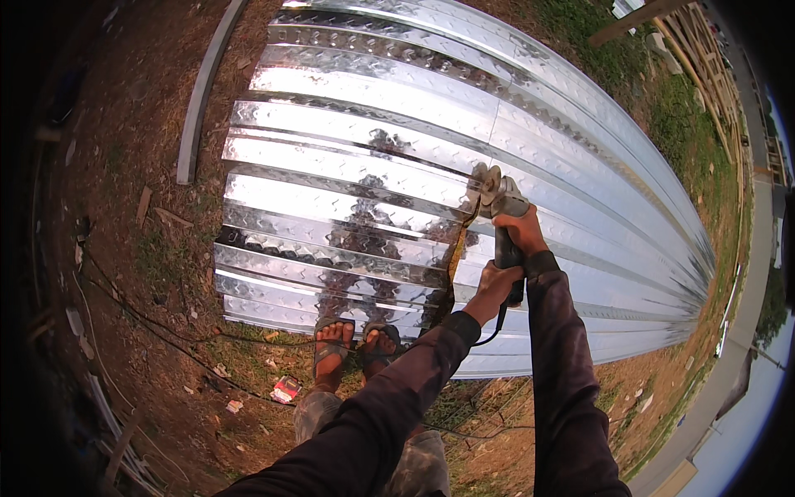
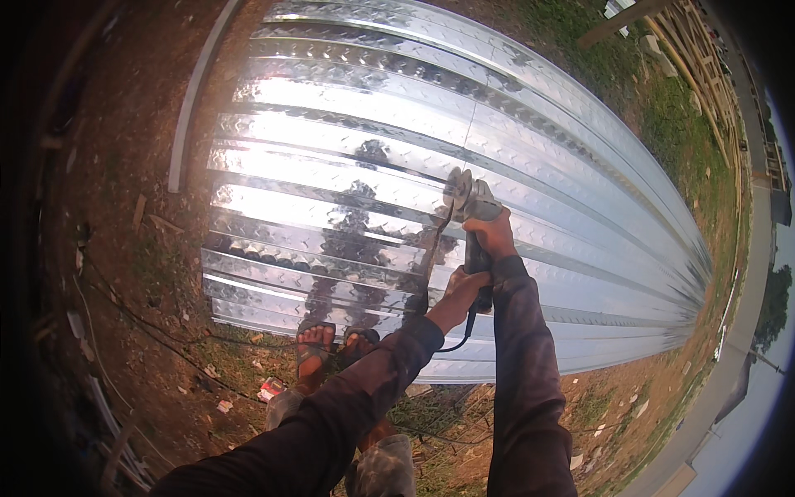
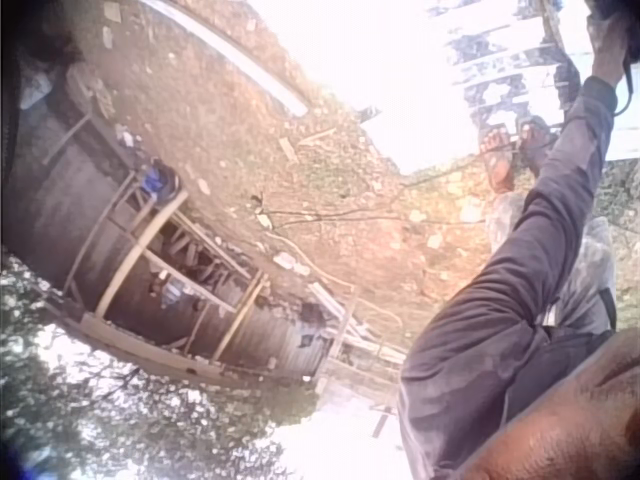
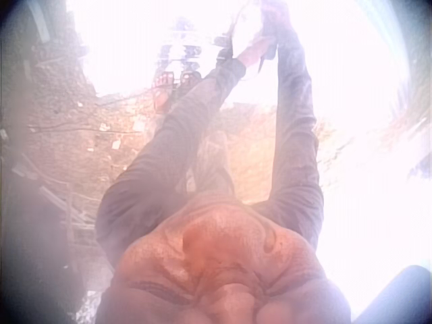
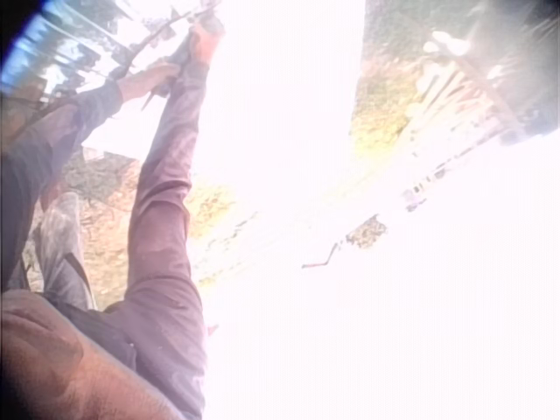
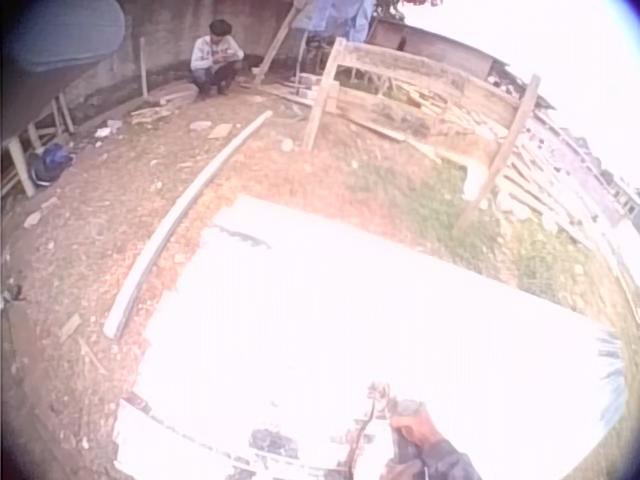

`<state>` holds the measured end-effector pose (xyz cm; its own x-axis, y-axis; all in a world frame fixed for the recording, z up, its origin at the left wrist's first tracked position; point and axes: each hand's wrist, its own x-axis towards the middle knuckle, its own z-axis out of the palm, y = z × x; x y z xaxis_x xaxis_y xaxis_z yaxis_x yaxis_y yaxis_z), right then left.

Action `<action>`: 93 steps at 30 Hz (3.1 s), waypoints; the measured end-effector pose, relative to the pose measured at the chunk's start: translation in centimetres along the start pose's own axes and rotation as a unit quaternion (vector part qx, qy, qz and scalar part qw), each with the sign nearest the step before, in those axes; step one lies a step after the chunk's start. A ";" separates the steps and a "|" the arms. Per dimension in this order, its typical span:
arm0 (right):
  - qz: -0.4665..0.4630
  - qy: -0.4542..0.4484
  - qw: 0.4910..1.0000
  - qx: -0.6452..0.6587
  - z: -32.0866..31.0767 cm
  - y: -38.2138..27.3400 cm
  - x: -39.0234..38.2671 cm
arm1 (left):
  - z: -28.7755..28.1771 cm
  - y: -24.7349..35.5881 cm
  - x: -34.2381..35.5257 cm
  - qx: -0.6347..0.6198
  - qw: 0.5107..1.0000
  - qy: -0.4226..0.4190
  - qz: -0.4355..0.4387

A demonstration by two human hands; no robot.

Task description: The person uses an angle grinder to cut a corrugated metal sheet laid on the ground. They guide the grinder along the sheet, creating sparks, then reposition and continue cutting. After finishing, they unplug the grinder and place it on the ground.

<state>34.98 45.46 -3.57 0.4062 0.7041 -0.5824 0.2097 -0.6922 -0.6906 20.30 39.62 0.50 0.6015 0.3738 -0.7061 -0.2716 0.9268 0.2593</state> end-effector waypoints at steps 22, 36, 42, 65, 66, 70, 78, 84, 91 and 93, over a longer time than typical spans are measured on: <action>0.033 0.053 0.996 -0.059 -0.7 -2.0 1.0 | 1.1 1.6 0.9 0.038 0.999 0.012 0.004; 0.018 0.056 0.997 -0.042 -0.6 -3.0 1.0 | 0.8 1.4 2.4 0.049 0.999 -0.004 0.007; 0.022 0.087 0.995 -0.053 -0.7 -4.1 1.4 | 1.7 2.3 2.5 0.060 0.998 0.003 -0.003; 0.037 0.051 0.997 -0.049 -1.2 -7.0 4.1 | 2.2 4.2 6.1 0.009 1.000 0.006 -0.026; 0.043 0.052 0.996 -0.059 -1.0 -6.8 4.2 | 2.0 4.3 6.0 0.010 1.000 0.002 -0.027; 0.041 0.033 0.995 -0.089 -3.6 -5.7 7.1 | 3.5 5.2 6.1 -0.021 0.999 -0.043 -0.017; 0.046 0.048 0.989 -0.131 -2.7 -7.1 6.9 | 3.3 6.0 6.4 -0.038 0.998 -0.042 -0.015; 0.048 0.012 0.992 -0.120 -2.5 -7.2 7.2 | 3.1 5.9 6.5 -0.059 0.997 -0.048 -0.001; 0.059 0.020 0.989 -0.135 -2.7 -6.7 8.5 | 3.1 6.2 7.4 -0.063 0.996 -0.060 -0.002; 0.048 0.033 0.987 -0.150 -2.7 -6.7 8.9 | 3.1 6.5 7.6 -0.056 0.996 -0.065 -0.006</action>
<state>39.61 55.98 -2.95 0.4921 0.6285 -0.6024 0.4179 -0.7776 -0.4699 25.47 48.60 -1.12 0.6955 0.3708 -0.6155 -0.3417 0.9242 0.1707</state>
